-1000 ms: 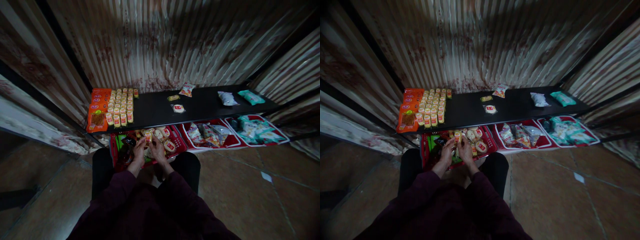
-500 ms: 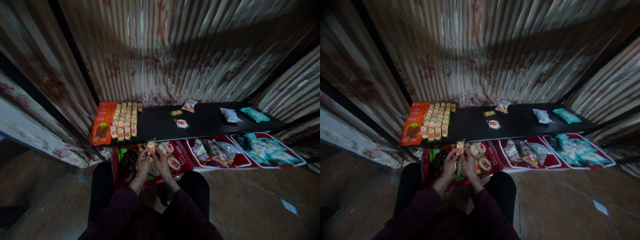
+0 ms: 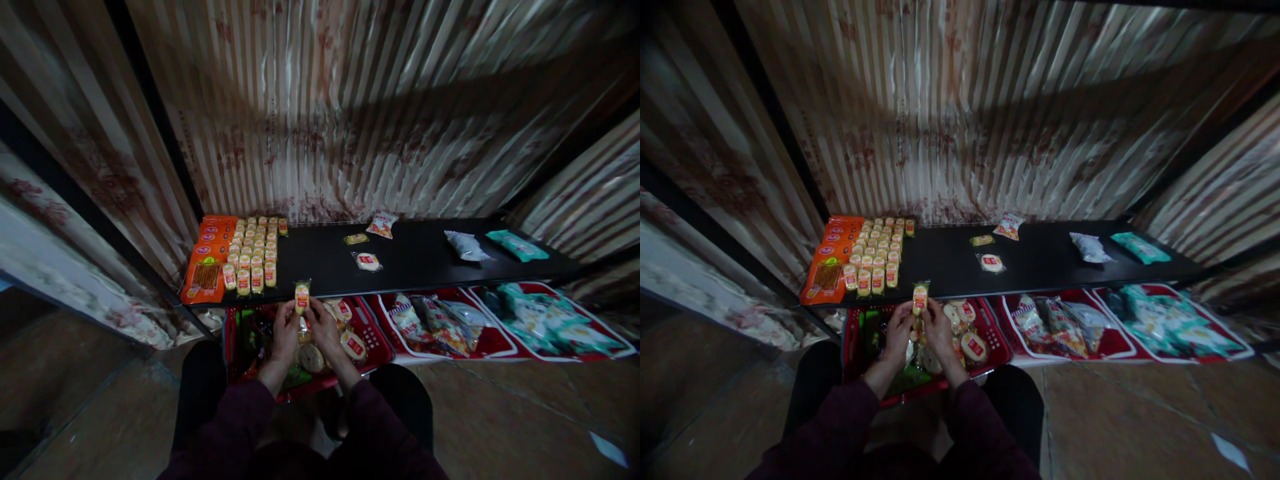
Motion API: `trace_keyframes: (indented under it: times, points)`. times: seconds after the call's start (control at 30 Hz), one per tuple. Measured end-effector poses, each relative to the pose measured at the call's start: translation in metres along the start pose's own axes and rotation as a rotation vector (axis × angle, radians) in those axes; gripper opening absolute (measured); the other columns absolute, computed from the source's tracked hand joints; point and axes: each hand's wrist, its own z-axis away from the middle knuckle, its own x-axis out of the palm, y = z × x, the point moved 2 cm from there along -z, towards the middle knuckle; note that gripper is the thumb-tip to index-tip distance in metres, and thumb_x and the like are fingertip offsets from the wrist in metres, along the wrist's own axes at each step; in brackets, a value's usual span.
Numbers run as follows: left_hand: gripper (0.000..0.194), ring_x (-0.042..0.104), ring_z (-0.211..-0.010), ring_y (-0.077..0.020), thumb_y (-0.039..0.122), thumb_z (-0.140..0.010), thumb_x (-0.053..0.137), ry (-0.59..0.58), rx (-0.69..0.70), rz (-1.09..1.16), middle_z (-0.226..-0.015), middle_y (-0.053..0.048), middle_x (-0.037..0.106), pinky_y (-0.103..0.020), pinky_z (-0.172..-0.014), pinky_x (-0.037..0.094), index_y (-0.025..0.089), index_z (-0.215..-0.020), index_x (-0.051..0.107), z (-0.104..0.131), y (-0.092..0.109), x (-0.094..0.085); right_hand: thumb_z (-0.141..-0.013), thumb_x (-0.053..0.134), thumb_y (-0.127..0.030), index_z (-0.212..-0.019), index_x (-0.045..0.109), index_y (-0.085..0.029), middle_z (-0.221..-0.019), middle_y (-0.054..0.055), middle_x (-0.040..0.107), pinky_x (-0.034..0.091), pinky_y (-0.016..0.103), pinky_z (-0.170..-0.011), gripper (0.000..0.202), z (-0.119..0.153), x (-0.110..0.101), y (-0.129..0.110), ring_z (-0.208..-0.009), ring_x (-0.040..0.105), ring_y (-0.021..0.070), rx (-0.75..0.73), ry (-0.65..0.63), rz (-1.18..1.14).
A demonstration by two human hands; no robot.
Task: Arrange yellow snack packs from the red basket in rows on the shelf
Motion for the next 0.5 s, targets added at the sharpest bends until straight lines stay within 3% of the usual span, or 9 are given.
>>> trace_keyframes:
  times: [0.33,0.5]
  points:
    - [0.026,0.055,-0.088,-0.0171,0.002,-0.064,0.061,0.090,0.035,-0.142,-0.090,-0.004,0.063,-0.029,-0.090,0.039,0.022,-0.077,0.070,-0.019,0.013,0.006,-0.083,0.050,-0.035,-0.111,0.062,-0.020,-0.103,0.008,0.070,0.050,0.042,-0.090,0.034,-0.028,0.011,0.001,-0.095,0.066,0.0226,-0.027,-0.029,-0.004]
    - [0.031,0.056,-0.091,-0.0184,0.001,-0.063,0.058,0.069,0.046,-0.158,-0.093,-0.005,0.065,-0.031,-0.092,0.039,0.021,-0.084,0.069,-0.032,0.016,0.011,-0.082,0.050,-0.034,-0.110,0.062,-0.020,-0.107,0.008,0.069,0.049,0.041,-0.091,0.033,-0.044,0.018,0.005,-0.097,0.065,0.0219,-0.045,-0.015,0.001]
